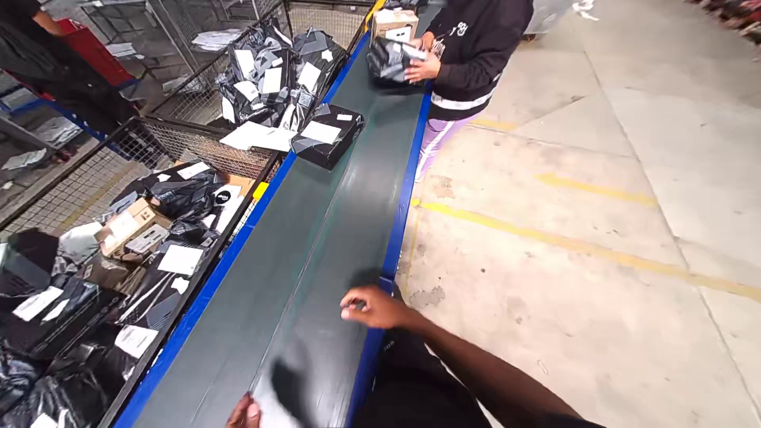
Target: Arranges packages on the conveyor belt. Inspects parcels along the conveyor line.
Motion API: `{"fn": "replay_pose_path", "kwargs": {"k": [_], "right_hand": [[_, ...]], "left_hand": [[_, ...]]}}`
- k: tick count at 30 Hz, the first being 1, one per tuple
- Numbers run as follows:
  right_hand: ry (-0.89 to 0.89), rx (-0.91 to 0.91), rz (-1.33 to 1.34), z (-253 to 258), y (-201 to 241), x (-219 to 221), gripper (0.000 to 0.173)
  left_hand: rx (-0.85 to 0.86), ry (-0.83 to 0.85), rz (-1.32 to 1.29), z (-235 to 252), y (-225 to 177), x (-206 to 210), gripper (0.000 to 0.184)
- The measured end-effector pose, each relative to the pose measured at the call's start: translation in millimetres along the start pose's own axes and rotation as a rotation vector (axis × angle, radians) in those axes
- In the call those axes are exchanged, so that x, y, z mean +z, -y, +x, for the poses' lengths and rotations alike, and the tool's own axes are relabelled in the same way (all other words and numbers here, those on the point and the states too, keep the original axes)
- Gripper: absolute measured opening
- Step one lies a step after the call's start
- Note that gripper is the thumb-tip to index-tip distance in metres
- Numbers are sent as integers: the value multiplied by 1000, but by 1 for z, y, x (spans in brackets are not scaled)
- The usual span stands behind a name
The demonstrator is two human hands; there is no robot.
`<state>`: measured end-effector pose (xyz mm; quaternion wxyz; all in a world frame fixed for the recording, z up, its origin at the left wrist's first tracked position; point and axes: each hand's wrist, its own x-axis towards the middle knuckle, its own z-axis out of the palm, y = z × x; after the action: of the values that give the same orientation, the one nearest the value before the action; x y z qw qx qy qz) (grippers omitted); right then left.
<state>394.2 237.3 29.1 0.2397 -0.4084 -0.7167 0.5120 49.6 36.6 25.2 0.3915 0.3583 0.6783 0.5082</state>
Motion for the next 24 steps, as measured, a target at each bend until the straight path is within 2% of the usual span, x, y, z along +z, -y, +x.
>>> {"fn": "replay_pose_path", "kwargs": {"k": [3, 5, 8, 9, 10, 12, 13, 14, 15, 16, 17, 18, 19, 20, 21, 22, 24], "right_hand": [[-254, 65, -58, 69, -47, -133, 44], [-408, 104, -79, 141, -75, -226, 58], [-631, 116, 23, 268, -123, -336, 79], [-695, 115, 60, 308, -139, -362, 82], [-756, 148, 96, 338, -155, -368, 79], [-892, 234, 122, 385, -161, -342, 66], [-966, 241, 163, 408, -148, -308, 61], [-982, 213, 241, 426, -130, -267, 58], [-901, 141, 329, 438, -115, -226, 54], [-669, 57, 407, 449, -101, -192, 53], [-349, -38, 454, 462, -90, -174, 55], [-18, -123, 408, 469, -85, -167, 55], [224, -199, 277, 488, -77, -169, 58], [336, -266, 129, 510, -70, -181, 61], [336, -297, 19, 522, -70, -193, 60], [266, -301, -47, 528, -76, -205, 54], [69, -234, -153, 549, -96, -228, 48]], "left_hand": [[-111, 148, -78, 49, -22, 117, 51], [-94, 218, -125, 112, -44, 196, 56], [-80, 207, -171, 241, -75, 296, 66], [-107, 172, -201, 285, -85, 328, 68], [-173, 134, -236, 321, -94, 352, 70], [-349, 41, -373, 372, -113, 392, 73], [-366, -23, -442, 394, -127, 397, 71], [-286, -107, -497, 409, -139, 388, 66], [-126, -209, -539, 416, -141, 362, 59], [64, -356, -566, 422, -137, 319, 50], [209, -553, -592, 426, -133, 268, 48], [255, -785, -619, 413, -135, 221, 49], [262, -988, -625, 402, -145, 181, 53], [248, -1119, -598, 400, -157, 158, 54], [208, -1163, -522, 395, -163, 150, 52], [160, -1112, -406, 390, -163, 156, 50], [79, -840, -165, 406, -157, 191, 43]]}}
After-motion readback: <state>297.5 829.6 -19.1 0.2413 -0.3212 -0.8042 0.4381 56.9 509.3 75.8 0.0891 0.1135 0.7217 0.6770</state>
